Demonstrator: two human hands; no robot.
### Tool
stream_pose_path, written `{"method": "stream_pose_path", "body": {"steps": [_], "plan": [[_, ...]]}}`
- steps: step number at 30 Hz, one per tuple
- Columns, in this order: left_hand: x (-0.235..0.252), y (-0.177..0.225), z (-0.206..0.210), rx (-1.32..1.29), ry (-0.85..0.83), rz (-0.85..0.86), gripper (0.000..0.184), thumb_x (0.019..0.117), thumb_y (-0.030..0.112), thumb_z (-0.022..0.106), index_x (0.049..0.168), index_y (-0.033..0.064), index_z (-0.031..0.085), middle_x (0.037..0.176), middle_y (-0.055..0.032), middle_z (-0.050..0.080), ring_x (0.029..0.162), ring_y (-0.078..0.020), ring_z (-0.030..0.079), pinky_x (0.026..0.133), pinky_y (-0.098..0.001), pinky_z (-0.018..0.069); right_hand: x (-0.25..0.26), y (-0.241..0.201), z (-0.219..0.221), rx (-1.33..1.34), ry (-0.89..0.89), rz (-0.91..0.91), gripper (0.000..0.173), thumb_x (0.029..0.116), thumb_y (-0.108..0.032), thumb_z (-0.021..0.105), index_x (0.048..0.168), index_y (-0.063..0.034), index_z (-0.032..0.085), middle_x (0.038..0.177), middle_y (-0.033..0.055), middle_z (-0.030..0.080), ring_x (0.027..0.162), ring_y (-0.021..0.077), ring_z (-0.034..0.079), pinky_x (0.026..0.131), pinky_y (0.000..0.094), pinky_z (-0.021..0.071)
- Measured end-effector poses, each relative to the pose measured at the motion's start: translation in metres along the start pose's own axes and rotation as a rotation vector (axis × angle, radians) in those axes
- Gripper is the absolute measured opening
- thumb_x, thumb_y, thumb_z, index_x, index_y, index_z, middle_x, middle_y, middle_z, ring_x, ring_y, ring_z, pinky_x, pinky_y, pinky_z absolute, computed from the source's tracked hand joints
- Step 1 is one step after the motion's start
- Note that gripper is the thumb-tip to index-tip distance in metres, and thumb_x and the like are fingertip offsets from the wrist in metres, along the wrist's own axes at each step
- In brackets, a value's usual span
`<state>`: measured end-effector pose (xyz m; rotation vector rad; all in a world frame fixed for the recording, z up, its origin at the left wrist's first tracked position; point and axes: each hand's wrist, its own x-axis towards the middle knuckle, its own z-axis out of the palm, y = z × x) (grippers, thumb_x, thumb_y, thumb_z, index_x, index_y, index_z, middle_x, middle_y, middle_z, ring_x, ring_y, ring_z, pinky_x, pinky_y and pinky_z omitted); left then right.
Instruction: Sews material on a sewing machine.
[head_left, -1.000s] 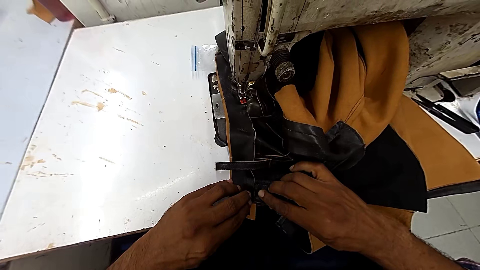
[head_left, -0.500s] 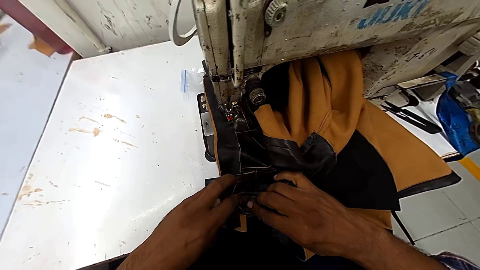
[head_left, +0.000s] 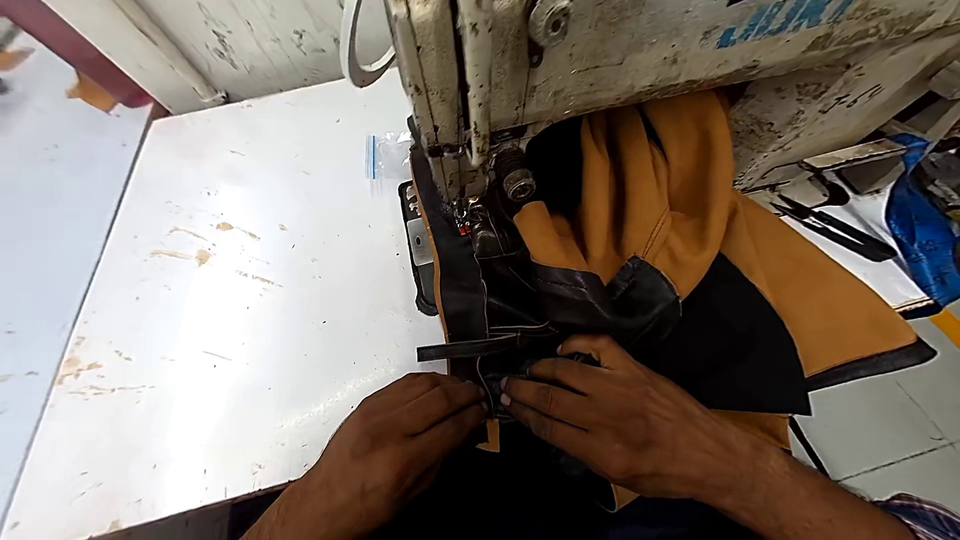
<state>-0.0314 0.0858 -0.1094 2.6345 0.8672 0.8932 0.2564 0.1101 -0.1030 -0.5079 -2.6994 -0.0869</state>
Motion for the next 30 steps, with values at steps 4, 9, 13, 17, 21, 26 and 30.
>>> {"method": "stream_pose_path", "body": {"steps": [4, 9, 13, 17, 21, 26, 30], "plan": [[0.005, 0.003, -0.004, 0.001, -0.018, -0.021, 0.022, 0.1023, 0.008, 0.056, 0.113, 0.0099, 0.075, 0.119, -0.0046, 0.073, 0.114, -0.0140, 0.068, 0.100, -0.0273, 0.0559, 0.000, 0.001, -0.003, 0.010, 0.001, 0.005, 0.031, 0.1057, -0.009, 0.046, 0.122, -0.0148, 0.072, 0.126, -0.0020, 0.071, 0.114, 0.0178, 0.064, 0.099, 0.0438, 0.0450], [0.022, 0.007, -0.012, 0.051, -0.199, -0.021, 0.035, 0.0999, 0.005, 0.051, 0.129, 0.0120, 0.069, 0.143, -0.0088, 0.058, 0.121, -0.0181, 0.063, 0.100, -0.0315, 0.0541, 0.001, 0.003, -0.007, 0.023, -0.029, 0.007, 0.031, 0.1052, -0.010, 0.047, 0.120, -0.0146, 0.073, 0.125, -0.0002, 0.072, 0.113, 0.0189, 0.065, 0.099, 0.0469, 0.0442], [0.026, 0.002, -0.016, 0.014, -0.183, -0.030, 0.019, 0.0983, 0.004, 0.054, 0.104, 0.0096, 0.071, 0.137, -0.0105, 0.060, 0.124, -0.0174, 0.062, 0.096, -0.0280, 0.0567, 0.002, 0.003, -0.009, 0.009, -0.044, -0.001, 0.032, 0.1048, -0.008, 0.046, 0.123, -0.0146, 0.071, 0.127, 0.0006, 0.070, 0.112, 0.0188, 0.064, 0.096, 0.0450, 0.0446], [0.020, -0.002, -0.017, 0.011, -0.167, -0.035, 0.018, 0.0995, 0.008, 0.054, 0.100, 0.0127, 0.071, 0.134, -0.0068, 0.061, 0.116, -0.0129, 0.064, 0.086, -0.0241, 0.0584, 0.001, 0.002, -0.008, -0.001, -0.042, 0.000, 0.032, 0.1050, -0.008, 0.046, 0.124, -0.0153, 0.071, 0.127, -0.0001, 0.070, 0.112, 0.0183, 0.064, 0.094, 0.0429, 0.0446], [0.019, -0.003, -0.017, -0.010, -0.159, -0.024, 0.018, 0.1000, 0.007, 0.055, 0.103, 0.0121, 0.072, 0.133, -0.0074, 0.061, 0.115, -0.0133, 0.065, 0.088, -0.0248, 0.0586, 0.001, 0.003, -0.007, -0.001, -0.047, -0.004, 0.035, 0.1050, -0.008, 0.046, 0.128, -0.0180, 0.070, 0.130, 0.0002, 0.069, 0.112, 0.0188, 0.063, 0.093, 0.0430, 0.0439], [0.019, -0.003, -0.015, -0.038, -0.140, -0.021, 0.019, 0.0999, 0.007, 0.056, 0.109, 0.0109, 0.072, 0.133, -0.0086, 0.061, 0.113, -0.0135, 0.065, 0.088, -0.0249, 0.0588, -0.002, 0.003, -0.003, 0.004, -0.016, 0.000, 0.035, 0.1049, -0.008, 0.047, 0.128, -0.0182, 0.071, 0.132, -0.0002, 0.069, 0.114, 0.0182, 0.062, 0.092, 0.0426, 0.0418], [0.018, -0.001, -0.013, -0.006, -0.080, -0.004, 0.015, 0.1012, 0.011, 0.059, 0.112, 0.0068, 0.069, 0.120, -0.0084, 0.067, 0.112, -0.0154, 0.066, 0.089, -0.0251, 0.0580, 0.000, 0.004, -0.005, 0.000, -0.026, -0.022, 0.034, 0.1043, -0.009, 0.047, 0.126, -0.0181, 0.072, 0.132, -0.0004, 0.069, 0.114, 0.0190, 0.062, 0.092, 0.0434, 0.0420]]}}
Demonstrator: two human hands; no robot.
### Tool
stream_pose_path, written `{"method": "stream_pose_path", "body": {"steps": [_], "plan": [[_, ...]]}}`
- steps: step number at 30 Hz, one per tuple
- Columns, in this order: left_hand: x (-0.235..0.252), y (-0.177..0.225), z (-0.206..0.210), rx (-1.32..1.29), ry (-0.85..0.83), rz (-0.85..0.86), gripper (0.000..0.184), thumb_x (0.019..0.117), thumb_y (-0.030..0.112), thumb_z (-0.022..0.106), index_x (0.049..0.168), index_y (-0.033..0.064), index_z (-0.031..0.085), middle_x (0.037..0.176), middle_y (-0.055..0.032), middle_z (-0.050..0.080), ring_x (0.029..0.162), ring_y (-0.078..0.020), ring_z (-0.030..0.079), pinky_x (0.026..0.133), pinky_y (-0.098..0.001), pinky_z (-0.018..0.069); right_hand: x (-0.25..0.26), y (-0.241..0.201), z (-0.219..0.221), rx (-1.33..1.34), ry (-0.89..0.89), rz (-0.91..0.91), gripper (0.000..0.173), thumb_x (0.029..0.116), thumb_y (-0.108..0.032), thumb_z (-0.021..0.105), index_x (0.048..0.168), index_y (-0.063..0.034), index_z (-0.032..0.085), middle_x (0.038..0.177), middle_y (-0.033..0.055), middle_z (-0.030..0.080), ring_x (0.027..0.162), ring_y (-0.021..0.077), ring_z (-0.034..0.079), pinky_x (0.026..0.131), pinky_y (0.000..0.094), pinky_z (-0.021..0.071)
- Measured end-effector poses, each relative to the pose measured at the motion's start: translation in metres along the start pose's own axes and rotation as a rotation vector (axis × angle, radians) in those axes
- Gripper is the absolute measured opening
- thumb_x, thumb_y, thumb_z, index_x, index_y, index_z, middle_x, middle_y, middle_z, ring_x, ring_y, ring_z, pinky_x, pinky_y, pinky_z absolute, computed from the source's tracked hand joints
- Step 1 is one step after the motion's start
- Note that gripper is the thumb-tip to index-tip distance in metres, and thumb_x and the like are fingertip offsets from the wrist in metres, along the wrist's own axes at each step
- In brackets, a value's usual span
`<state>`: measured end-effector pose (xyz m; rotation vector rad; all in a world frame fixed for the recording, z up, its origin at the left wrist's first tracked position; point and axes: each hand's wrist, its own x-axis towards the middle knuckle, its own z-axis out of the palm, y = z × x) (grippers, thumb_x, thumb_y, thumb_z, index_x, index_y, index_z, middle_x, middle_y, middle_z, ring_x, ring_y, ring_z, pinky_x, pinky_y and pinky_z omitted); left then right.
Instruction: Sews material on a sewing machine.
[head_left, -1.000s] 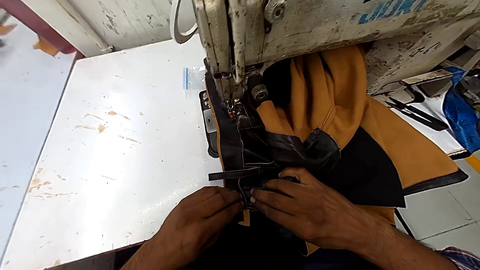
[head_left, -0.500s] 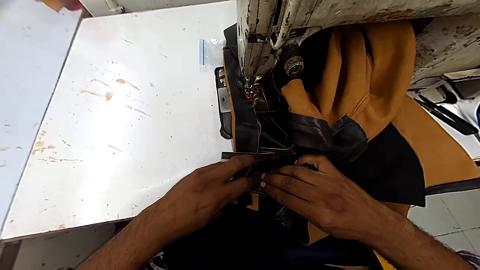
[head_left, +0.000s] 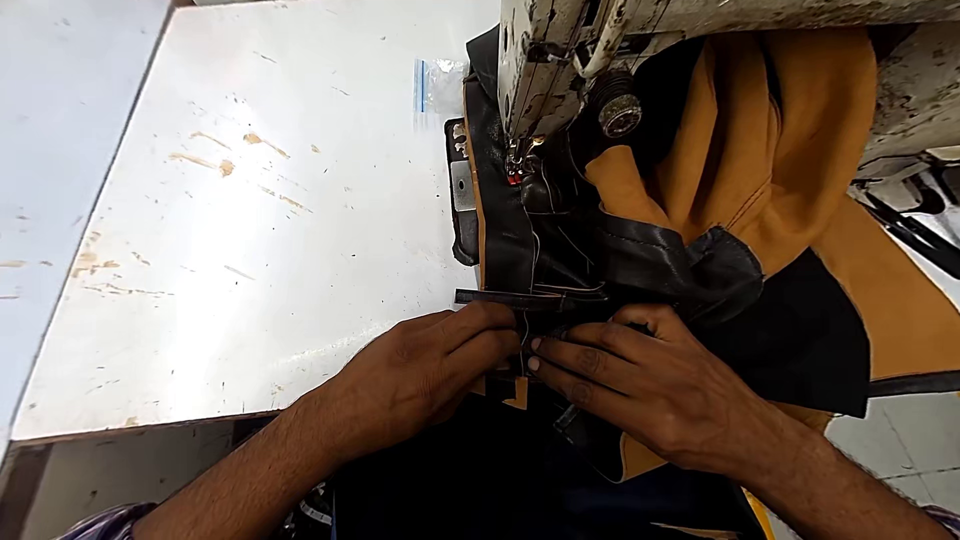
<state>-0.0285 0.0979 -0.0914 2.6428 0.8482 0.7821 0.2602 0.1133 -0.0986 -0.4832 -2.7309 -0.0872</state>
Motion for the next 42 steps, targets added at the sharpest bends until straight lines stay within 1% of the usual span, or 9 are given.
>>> {"method": "stream_pose_path", "body": {"steps": [2, 3, 8, 18, 27, 32, 36, 38, 42], "plan": [[-0.003, -0.001, 0.002, -0.021, 0.011, 0.038, 0.016, 0.0996, 0.008, 0.059, 0.105, 0.0069, 0.074, 0.117, -0.0074, 0.071, 0.106, -0.0156, 0.068, 0.088, -0.0268, 0.0573, 0.001, 0.001, -0.001, 0.007, -0.010, -0.008, 0.034, 0.1036, -0.009, 0.047, 0.126, -0.0176, 0.072, 0.132, 0.0003, 0.069, 0.115, 0.0201, 0.062, 0.093, 0.0445, 0.0422], [-0.003, -0.001, 0.002, -0.032, 0.003, 0.054, 0.017, 0.0993, 0.007, 0.059, 0.104, 0.0070, 0.076, 0.117, -0.0071, 0.072, 0.106, -0.0163, 0.069, 0.089, -0.0280, 0.0568, 0.001, 0.001, -0.002, 0.011, -0.012, -0.009, 0.034, 0.1033, -0.008, 0.048, 0.125, -0.0173, 0.072, 0.131, 0.0007, 0.069, 0.115, 0.0206, 0.062, 0.093, 0.0449, 0.0423], [-0.005, -0.006, 0.002, -0.070, -0.021, 0.099, 0.021, 0.0993, 0.004, 0.058, 0.107, 0.0055, 0.078, 0.116, -0.0076, 0.074, 0.111, -0.0197, 0.069, 0.096, -0.0315, 0.0565, 0.001, 0.004, -0.002, 0.027, -0.014, -0.023, 0.035, 0.1035, -0.006, 0.047, 0.127, -0.0157, 0.071, 0.131, 0.0022, 0.070, 0.116, 0.0216, 0.063, 0.093, 0.0450, 0.0424], [-0.004, -0.007, -0.001, -0.062, -0.065, 0.145, 0.024, 0.1020, 0.007, 0.055, 0.112, 0.0060, 0.077, 0.118, -0.0076, 0.074, 0.115, -0.0212, 0.068, 0.099, -0.0338, 0.0540, 0.001, 0.005, -0.004, 0.058, -0.013, -0.010, 0.035, 0.1033, -0.006, 0.048, 0.127, -0.0153, 0.072, 0.130, 0.0040, 0.070, 0.111, 0.0232, 0.064, 0.092, 0.0469, 0.0412], [-0.006, -0.007, -0.001, -0.015, -0.074, 0.193, 0.026, 0.1020, 0.004, 0.053, 0.115, 0.0035, 0.075, 0.120, -0.0104, 0.073, 0.117, -0.0240, 0.067, 0.100, -0.0366, 0.0529, 0.001, 0.006, -0.003, 0.067, -0.003, -0.021, 0.034, 0.1031, -0.007, 0.049, 0.126, -0.0150, 0.072, 0.129, 0.0042, 0.071, 0.114, 0.0225, 0.063, 0.096, 0.0465, 0.0404], [-0.008, -0.004, -0.001, -0.031, -0.115, 0.117, 0.029, 0.1011, 0.006, 0.052, 0.120, 0.0070, 0.074, 0.128, -0.0073, 0.069, 0.124, -0.0212, 0.063, 0.107, -0.0351, 0.0500, 0.001, 0.007, -0.002, 0.059, 0.004, -0.029, 0.032, 0.1033, -0.011, 0.051, 0.125, -0.0174, 0.073, 0.130, 0.0031, 0.070, 0.115, 0.0213, 0.063, 0.097, 0.0461, 0.0410], [-0.006, -0.008, -0.004, -0.147, -0.082, 0.021, 0.026, 0.0984, 0.007, 0.056, 0.112, 0.0102, 0.077, 0.124, -0.0027, 0.071, 0.120, -0.0153, 0.064, 0.104, -0.0296, 0.0529, 0.001, 0.007, 0.001, 0.029, 0.005, -0.037, 0.033, 0.1040, -0.010, 0.049, 0.127, -0.0200, 0.072, 0.130, 0.0002, 0.069, 0.116, 0.0186, 0.062, 0.099, 0.0447, 0.0412], [-0.008, -0.011, -0.005, -0.190, -0.067, 0.001, 0.024, 0.0995, 0.009, 0.058, 0.111, 0.0115, 0.078, 0.124, -0.0009, 0.072, 0.120, -0.0131, 0.065, 0.103, -0.0282, 0.0538, 0.000, 0.007, 0.004, 0.021, 0.013, -0.041, 0.034, 0.1049, -0.009, 0.048, 0.129, -0.0198, 0.070, 0.131, -0.0004, 0.069, 0.116, 0.0183, 0.062, 0.099, 0.0443, 0.0424], [-0.015, -0.013, 0.000, -0.172, -0.057, 0.026, 0.027, 0.1026, 0.008, 0.054, 0.116, 0.0124, 0.077, 0.125, -0.0005, 0.072, 0.124, -0.0146, 0.064, 0.108, -0.0318, 0.0517, -0.002, 0.007, 0.009, 0.017, 0.024, -0.043, 0.035, 0.1065, -0.011, 0.045, 0.133, -0.0203, 0.066, 0.130, -0.0008, 0.068, 0.117, 0.0181, 0.061, 0.100, 0.0421, 0.0442]]}}
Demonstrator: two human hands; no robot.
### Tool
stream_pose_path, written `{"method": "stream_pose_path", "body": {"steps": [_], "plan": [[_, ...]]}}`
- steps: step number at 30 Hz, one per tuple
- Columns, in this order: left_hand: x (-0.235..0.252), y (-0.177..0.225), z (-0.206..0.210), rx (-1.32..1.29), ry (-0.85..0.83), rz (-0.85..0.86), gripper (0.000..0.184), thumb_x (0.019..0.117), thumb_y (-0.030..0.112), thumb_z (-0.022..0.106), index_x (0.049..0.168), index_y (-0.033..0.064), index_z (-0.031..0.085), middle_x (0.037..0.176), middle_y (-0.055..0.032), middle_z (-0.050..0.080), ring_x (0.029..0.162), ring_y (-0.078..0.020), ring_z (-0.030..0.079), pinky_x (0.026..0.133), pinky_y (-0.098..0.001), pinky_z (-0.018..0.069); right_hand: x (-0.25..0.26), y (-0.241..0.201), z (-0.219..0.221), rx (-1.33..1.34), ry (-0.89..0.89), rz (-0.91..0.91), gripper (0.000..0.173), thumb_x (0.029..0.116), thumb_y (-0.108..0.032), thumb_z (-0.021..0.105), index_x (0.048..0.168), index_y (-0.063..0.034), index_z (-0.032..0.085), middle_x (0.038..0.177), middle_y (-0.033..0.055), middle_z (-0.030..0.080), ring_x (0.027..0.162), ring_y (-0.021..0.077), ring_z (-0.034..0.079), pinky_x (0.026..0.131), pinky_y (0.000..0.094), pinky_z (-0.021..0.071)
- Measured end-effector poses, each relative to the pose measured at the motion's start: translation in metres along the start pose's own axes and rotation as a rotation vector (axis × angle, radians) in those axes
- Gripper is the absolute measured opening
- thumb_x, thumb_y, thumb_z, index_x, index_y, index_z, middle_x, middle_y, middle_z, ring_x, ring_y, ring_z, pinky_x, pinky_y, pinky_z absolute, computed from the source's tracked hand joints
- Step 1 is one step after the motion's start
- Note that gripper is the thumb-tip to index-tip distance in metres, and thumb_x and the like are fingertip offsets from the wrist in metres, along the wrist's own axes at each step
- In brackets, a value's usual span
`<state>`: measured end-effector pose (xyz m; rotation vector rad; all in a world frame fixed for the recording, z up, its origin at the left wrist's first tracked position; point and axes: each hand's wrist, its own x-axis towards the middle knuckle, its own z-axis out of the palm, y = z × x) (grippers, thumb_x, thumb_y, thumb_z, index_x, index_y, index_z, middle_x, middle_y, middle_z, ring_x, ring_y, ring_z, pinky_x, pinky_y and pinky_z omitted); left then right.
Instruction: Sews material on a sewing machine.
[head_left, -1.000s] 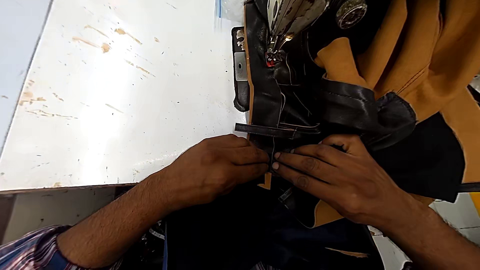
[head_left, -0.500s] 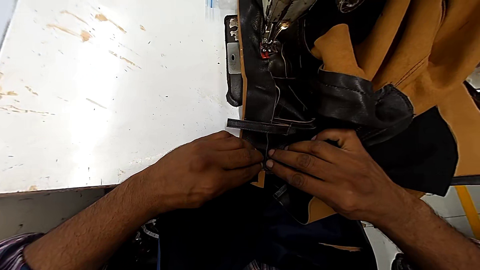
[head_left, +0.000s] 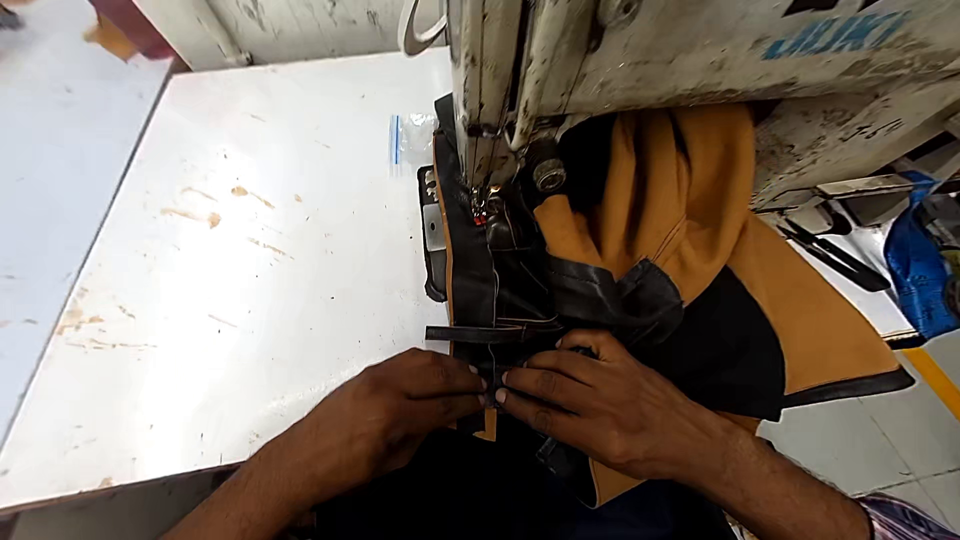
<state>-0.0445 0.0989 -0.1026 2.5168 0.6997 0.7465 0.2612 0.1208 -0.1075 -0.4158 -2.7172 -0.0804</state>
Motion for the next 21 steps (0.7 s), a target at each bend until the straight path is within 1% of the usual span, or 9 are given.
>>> {"method": "stream_pose_path", "body": {"steps": [4, 7, 9, 10, 12, 14, 17, 21], "plan": [[-0.004, 0.006, 0.005, 0.136, -0.010, 0.042, 0.031, 0.1049, 0.005, 0.048, 0.124, 0.0108, 0.072, 0.129, -0.0035, 0.070, 0.126, -0.0183, 0.062, 0.110, -0.0338, 0.0497, 0.001, 0.000, 0.001, 0.028, 0.010, 0.001, 0.033, 0.1069, -0.011, 0.044, 0.133, -0.0181, 0.064, 0.117, 0.0012, 0.068, 0.110, 0.0190, 0.063, 0.101, 0.0425, 0.0464], [-0.006, 0.013, 0.010, 0.224, -0.009, 0.041, 0.032, 0.1059, 0.004, 0.046, 0.127, 0.0095, 0.069, 0.133, -0.0060, 0.068, 0.128, -0.0208, 0.061, 0.111, -0.0347, 0.0486, 0.001, -0.001, 0.003, 0.042, 0.024, 0.003, 0.032, 0.1072, -0.011, 0.044, 0.132, -0.0167, 0.064, 0.113, 0.0014, 0.069, 0.105, 0.0189, 0.064, 0.101, 0.0431, 0.0463], [-0.007, 0.017, 0.014, 0.251, 0.010, 0.035, 0.030, 0.1059, 0.005, 0.047, 0.127, 0.0086, 0.068, 0.133, -0.0078, 0.067, 0.129, -0.0219, 0.061, 0.113, -0.0358, 0.0476, 0.000, -0.001, 0.001, 0.065, 0.017, -0.001, 0.032, 0.1075, -0.010, 0.043, 0.132, -0.0144, 0.063, 0.118, 0.0031, 0.069, 0.109, 0.0202, 0.064, 0.104, 0.0440, 0.0460], [-0.007, 0.017, 0.015, 0.256, 0.019, 0.034, 0.029, 0.1060, 0.005, 0.048, 0.126, 0.0082, 0.068, 0.133, -0.0084, 0.067, 0.130, -0.0222, 0.060, 0.114, -0.0358, 0.0468, -0.001, 0.001, 0.001, 0.071, 0.020, -0.004, 0.032, 0.1075, -0.009, 0.043, 0.132, -0.0130, 0.063, 0.123, 0.0038, 0.068, 0.113, 0.0207, 0.064, 0.105, 0.0438, 0.0462], [-0.007, 0.017, 0.015, 0.246, 0.030, 0.034, 0.027, 0.1059, 0.006, 0.049, 0.125, 0.0075, 0.069, 0.132, -0.0099, 0.067, 0.131, -0.0230, 0.060, 0.114, -0.0347, 0.0464, -0.002, 0.003, 0.000, 0.072, 0.025, -0.007, 0.032, 0.1078, -0.009, 0.043, 0.133, -0.0104, 0.062, 0.134, 0.0043, 0.067, 0.124, 0.0209, 0.062, 0.109, 0.0419, 0.0449], [-0.007, 0.017, 0.017, 0.222, 0.041, 0.026, 0.026, 0.1058, 0.006, 0.050, 0.123, 0.0072, 0.069, 0.132, -0.0113, 0.067, 0.131, -0.0239, 0.060, 0.113, -0.0341, 0.0474, -0.002, 0.005, -0.002, 0.056, 0.005, -0.012, 0.032, 0.1081, -0.008, 0.042, 0.134, -0.0093, 0.061, 0.140, 0.0041, 0.064, 0.130, 0.0205, 0.059, 0.110, 0.0390, 0.0443], [-0.008, 0.017, 0.018, 0.213, 0.032, 0.015, 0.026, 0.1059, 0.005, 0.049, 0.124, 0.0060, 0.068, 0.134, -0.0123, 0.065, 0.133, -0.0245, 0.058, 0.114, -0.0342, 0.0467, 0.000, 0.005, -0.004, 0.012, -0.031, -0.024, 0.033, 0.1077, -0.007, 0.040, 0.134, -0.0094, 0.061, 0.141, 0.0035, 0.063, 0.129, 0.0198, 0.059, 0.105, 0.0372, 0.0460], [-0.005, 0.019, 0.019, 0.224, 0.011, 0.021, 0.027, 0.1071, 0.005, 0.045, 0.124, 0.0040, 0.065, 0.138, -0.0123, 0.064, 0.136, -0.0257, 0.056, 0.117, -0.0367, 0.0439, 0.001, 0.008, -0.005, 0.012, -0.044, -0.033, 0.033, 0.1076, -0.007, 0.041, 0.133, -0.0111, 0.062, 0.140, 0.0017, 0.064, 0.128, 0.0183, 0.059, 0.103, 0.0363, 0.0462]]}}
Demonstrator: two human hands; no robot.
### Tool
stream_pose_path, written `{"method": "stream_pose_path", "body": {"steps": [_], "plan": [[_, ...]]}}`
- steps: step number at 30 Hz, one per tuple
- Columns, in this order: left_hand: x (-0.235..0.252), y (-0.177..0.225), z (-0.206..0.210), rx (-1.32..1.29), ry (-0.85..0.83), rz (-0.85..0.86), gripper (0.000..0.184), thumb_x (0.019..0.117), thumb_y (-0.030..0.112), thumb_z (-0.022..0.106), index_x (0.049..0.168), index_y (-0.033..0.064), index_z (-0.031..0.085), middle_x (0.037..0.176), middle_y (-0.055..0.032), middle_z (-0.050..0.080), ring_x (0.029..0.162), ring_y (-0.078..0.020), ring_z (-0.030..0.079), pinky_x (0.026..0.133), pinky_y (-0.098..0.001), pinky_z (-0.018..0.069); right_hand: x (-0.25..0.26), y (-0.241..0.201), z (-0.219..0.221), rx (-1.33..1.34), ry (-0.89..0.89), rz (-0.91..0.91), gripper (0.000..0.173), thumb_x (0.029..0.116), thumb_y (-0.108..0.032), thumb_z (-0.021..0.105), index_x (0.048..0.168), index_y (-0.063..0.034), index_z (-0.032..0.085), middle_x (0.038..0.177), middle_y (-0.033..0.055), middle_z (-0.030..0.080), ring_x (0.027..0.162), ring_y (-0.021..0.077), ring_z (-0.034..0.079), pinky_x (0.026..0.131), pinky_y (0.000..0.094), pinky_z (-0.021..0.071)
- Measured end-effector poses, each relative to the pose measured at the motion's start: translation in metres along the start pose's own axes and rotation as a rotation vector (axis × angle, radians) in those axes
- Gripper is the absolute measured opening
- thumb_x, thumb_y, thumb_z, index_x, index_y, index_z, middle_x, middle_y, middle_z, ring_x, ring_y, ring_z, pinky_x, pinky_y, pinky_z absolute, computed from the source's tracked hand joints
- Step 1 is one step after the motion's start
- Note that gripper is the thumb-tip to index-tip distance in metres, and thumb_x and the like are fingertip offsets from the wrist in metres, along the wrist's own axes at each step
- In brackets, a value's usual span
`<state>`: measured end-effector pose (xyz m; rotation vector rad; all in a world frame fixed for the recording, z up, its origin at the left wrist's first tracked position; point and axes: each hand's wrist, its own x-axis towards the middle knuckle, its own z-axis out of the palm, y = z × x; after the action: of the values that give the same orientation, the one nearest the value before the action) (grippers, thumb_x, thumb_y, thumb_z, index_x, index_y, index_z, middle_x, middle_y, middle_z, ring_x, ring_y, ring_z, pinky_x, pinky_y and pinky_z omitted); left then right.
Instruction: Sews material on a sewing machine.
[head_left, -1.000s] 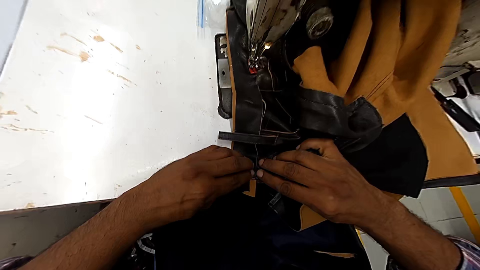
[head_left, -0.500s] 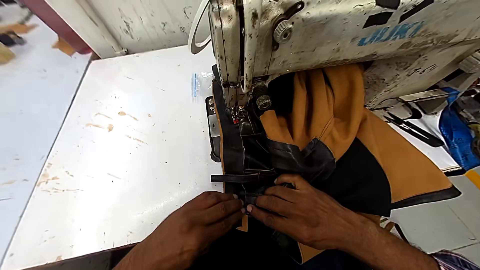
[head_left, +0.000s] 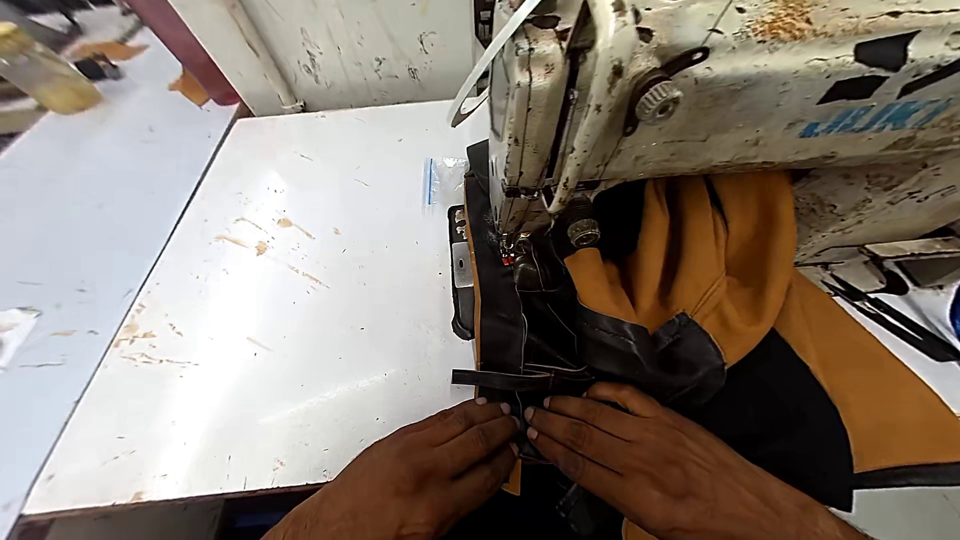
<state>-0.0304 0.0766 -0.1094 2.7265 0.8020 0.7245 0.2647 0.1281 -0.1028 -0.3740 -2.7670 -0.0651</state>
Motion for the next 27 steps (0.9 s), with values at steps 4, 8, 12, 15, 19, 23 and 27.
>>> {"method": "stream_pose_path", "body": {"steps": [4, 8, 12, 15, 19, 23, 27], "plan": [[0.002, 0.000, -0.002, -0.003, -0.019, 0.023, 0.026, 0.1071, 0.004, 0.044, 0.121, 0.0028, 0.066, 0.138, -0.0140, 0.064, 0.136, -0.0275, 0.056, 0.117, -0.0375, 0.0438, 0.000, 0.004, 0.000, 0.009, -0.002, -0.021, 0.033, 0.1073, -0.006, 0.041, 0.133, -0.0115, 0.061, 0.141, 0.0011, 0.064, 0.128, 0.0181, 0.059, 0.102, 0.0366, 0.0452], [0.003, 0.002, -0.004, -0.044, -0.072, -0.003, 0.026, 0.1073, 0.004, 0.041, 0.120, 0.0024, 0.064, 0.140, -0.0158, 0.062, 0.137, -0.0292, 0.055, 0.117, -0.0373, 0.0439, -0.001, 0.005, -0.001, 0.018, -0.011, -0.027, 0.033, 0.1072, -0.006, 0.042, 0.133, -0.0120, 0.062, 0.141, 0.0006, 0.064, 0.129, 0.0176, 0.058, 0.103, 0.0368, 0.0451], [0.007, 0.005, -0.005, -0.045, -0.089, -0.008, 0.025, 0.1072, 0.004, 0.041, 0.116, 0.0030, 0.064, 0.139, -0.0168, 0.062, 0.137, -0.0303, 0.055, 0.116, -0.0382, 0.0443, -0.001, 0.005, 0.000, 0.065, 0.002, 0.013, 0.031, 0.1093, -0.027, 0.047, 0.134, -0.0143, 0.061, 0.140, 0.0010, 0.064, 0.129, 0.0167, 0.058, 0.105, 0.0349, 0.0445], [0.004, 0.004, -0.003, -0.036, -0.086, -0.008, 0.025, 0.1071, 0.004, 0.041, 0.118, 0.0028, 0.063, 0.143, -0.0178, 0.058, 0.139, -0.0308, 0.052, 0.118, -0.0385, 0.0418, 0.002, 0.003, 0.000, 0.031, -0.015, 0.035, 0.035, 0.1089, -0.035, 0.047, 0.135, -0.0146, 0.059, 0.143, 0.0023, 0.061, 0.132, 0.0172, 0.056, 0.106, 0.0350, 0.0429], [0.000, 0.004, 0.001, -0.019, -0.093, -0.009, 0.026, 0.1066, 0.007, 0.042, 0.122, 0.0035, 0.063, 0.149, -0.0163, 0.055, 0.143, -0.0296, 0.048, 0.121, -0.0390, 0.0379, 0.002, 0.000, -0.004, -0.017, -0.012, 0.035, 0.027, 0.1086, -0.029, 0.049, 0.129, -0.0154, 0.060, 0.138, 0.0024, 0.064, 0.129, 0.0184, 0.058, 0.106, 0.0360, 0.0440], [-0.001, 0.004, 0.004, 0.010, -0.063, -0.009, 0.030, 0.1094, 0.019, 0.047, 0.131, 0.0023, 0.060, 0.147, -0.0151, 0.057, 0.143, -0.0270, 0.050, 0.121, -0.0361, 0.0366, 0.004, -0.004, -0.006, 0.002, -0.009, 0.066, 0.022, 0.1068, -0.011, 0.047, 0.120, -0.0161, 0.065, 0.126, 0.0002, 0.070, 0.120, 0.0175, 0.063, 0.106, 0.0385, 0.0438], [0.000, 0.013, 0.020, 0.024, 0.131, -0.088, 0.026, 0.1054, 0.007, 0.051, 0.125, 0.0054, 0.067, 0.130, -0.0102, 0.070, 0.128, -0.0222, 0.063, 0.114, -0.0342, 0.0454, 0.005, -0.010, -0.004, 0.151, 0.052, 0.168, 0.019, 0.1053, -0.013, 0.054, 0.116, -0.0176, 0.069, 0.117, -0.0018, 0.073, 0.116, 0.0153, 0.064, 0.110, 0.0386, 0.0409]]}}
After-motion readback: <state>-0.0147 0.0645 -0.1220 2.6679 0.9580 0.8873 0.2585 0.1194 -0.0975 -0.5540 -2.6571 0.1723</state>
